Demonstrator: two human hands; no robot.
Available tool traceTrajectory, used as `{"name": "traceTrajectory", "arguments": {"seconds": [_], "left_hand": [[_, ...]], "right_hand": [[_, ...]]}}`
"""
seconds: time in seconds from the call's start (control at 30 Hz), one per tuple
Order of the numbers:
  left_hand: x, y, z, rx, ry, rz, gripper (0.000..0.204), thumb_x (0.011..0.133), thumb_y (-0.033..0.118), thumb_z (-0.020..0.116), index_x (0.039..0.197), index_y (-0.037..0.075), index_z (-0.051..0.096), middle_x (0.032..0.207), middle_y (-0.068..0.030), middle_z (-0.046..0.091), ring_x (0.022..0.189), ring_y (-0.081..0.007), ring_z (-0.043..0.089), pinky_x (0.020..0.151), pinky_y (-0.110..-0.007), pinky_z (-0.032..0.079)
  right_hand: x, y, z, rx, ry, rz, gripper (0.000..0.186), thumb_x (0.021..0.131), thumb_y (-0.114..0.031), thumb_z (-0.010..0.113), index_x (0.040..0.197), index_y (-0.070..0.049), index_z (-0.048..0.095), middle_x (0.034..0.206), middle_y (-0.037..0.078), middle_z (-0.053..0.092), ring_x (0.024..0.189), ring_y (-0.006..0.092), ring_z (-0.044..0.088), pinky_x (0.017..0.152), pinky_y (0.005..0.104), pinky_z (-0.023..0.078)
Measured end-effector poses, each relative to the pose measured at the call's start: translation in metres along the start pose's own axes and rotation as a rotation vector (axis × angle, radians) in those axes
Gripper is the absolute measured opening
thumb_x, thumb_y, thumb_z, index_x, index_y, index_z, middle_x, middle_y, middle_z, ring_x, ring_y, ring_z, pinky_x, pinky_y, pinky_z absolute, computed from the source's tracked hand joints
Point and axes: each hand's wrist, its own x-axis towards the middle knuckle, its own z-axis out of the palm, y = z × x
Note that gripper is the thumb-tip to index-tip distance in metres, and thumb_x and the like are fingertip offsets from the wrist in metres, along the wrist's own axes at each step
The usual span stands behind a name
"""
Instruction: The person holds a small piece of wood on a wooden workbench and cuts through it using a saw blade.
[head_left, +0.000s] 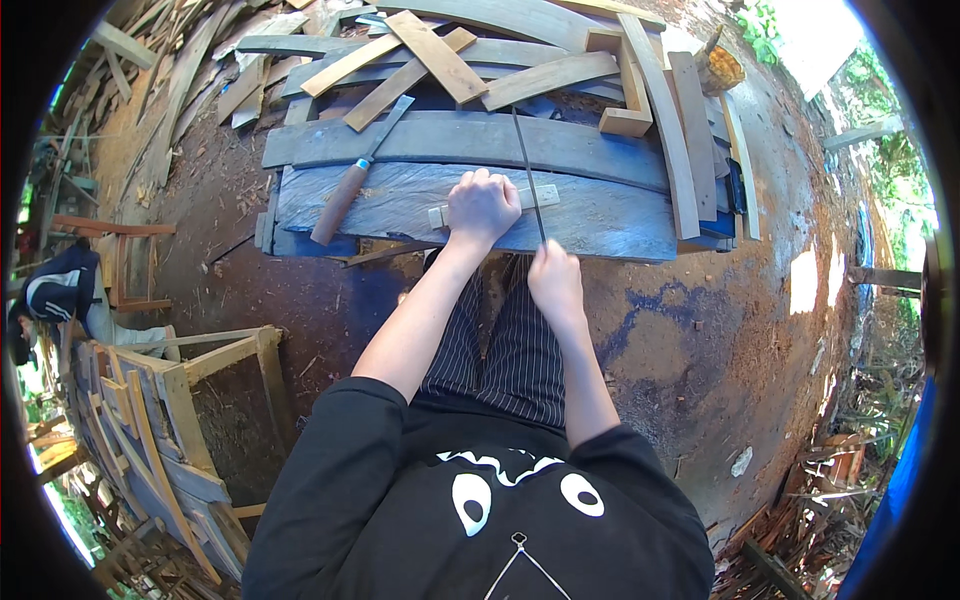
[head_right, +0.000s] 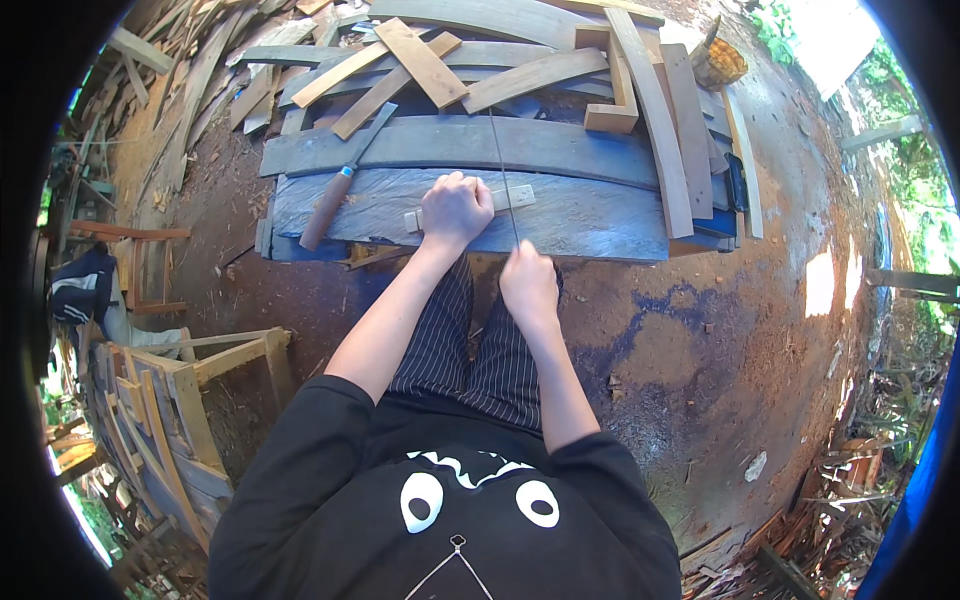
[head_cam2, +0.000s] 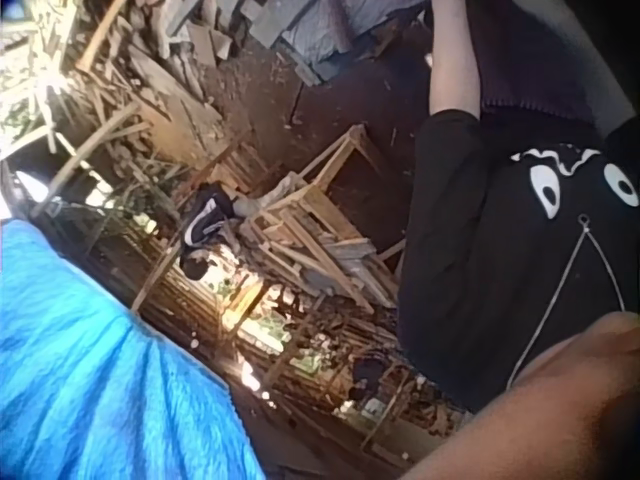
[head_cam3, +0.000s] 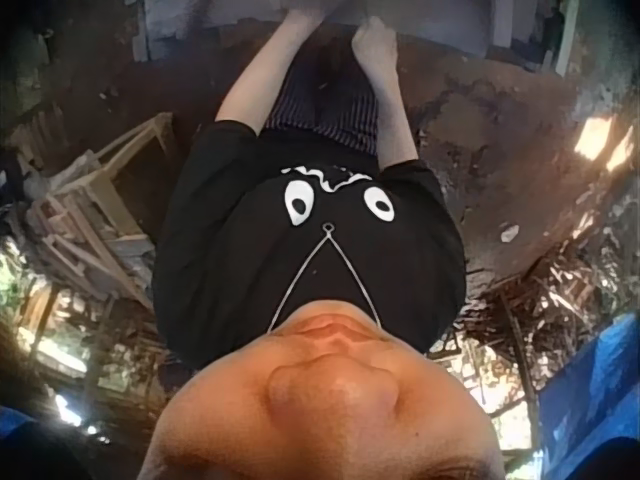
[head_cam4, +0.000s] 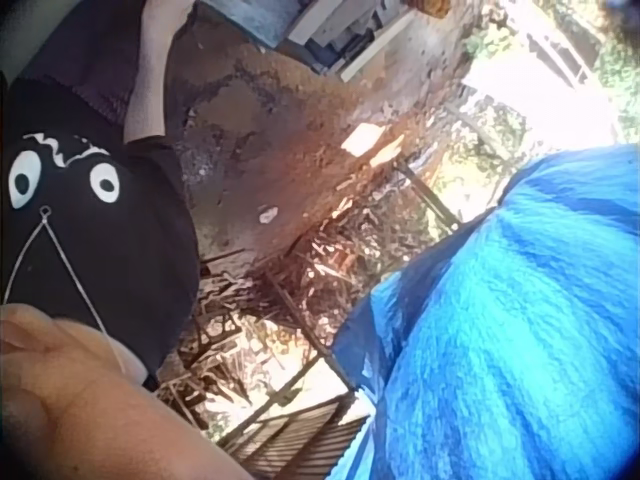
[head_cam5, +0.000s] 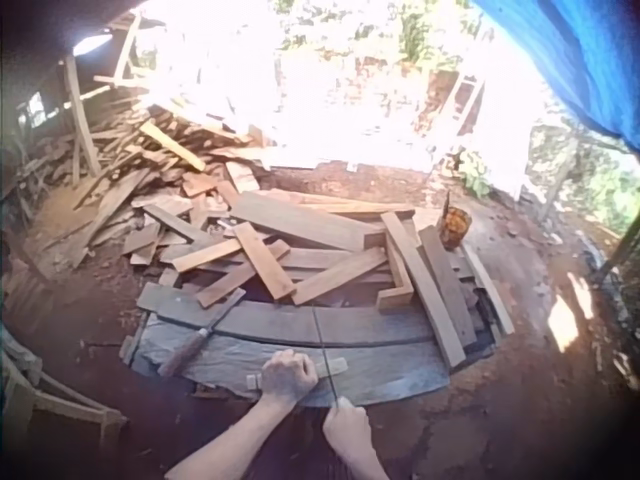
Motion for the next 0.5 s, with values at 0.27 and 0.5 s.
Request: {"name": "traceTrajectory", "arguments": {"seconds": [0.27, 0.5], "left_hand": [[0.0, -0.006, -0.004, 0.063, -0.005, -0.132, 0.022, 0.075, 0.017, 0.053, 0.061, 0.003, 0.063, 0.068, -0.0141, 0.061, 0.068, -0.0308, 0.062, 0.061, -0.041, 0.052], [-0.001, -0.007, -0.004, 0.015, 0.025, -0.027, 0.022, 0.075, 0.016, 0.053, 0.059, 0.003, 0.061, 0.066, -0.0138, 0.06, 0.067, -0.0303, 0.062, 0.061, -0.041, 0.052]], "right_hand": [[-0.06, 0.015, -0.009, 0.027, -0.037, 0.016, 0.019, 0.09, -0.016, 0.047, 0.08, -0.001, 0.051, 0.065, 0.028, 0.057, 0.067, 0.048, 0.057, 0.058, 0.0539, 0.046], [-0.057, 0.016, -0.014, 0.011, -0.028, -0.048, 0.018, 0.09, -0.015, 0.048, 0.081, 0.001, 0.051, 0.065, 0.028, 0.057, 0.066, 0.0468, 0.058, 0.057, 0.0527, 0.047]]}}
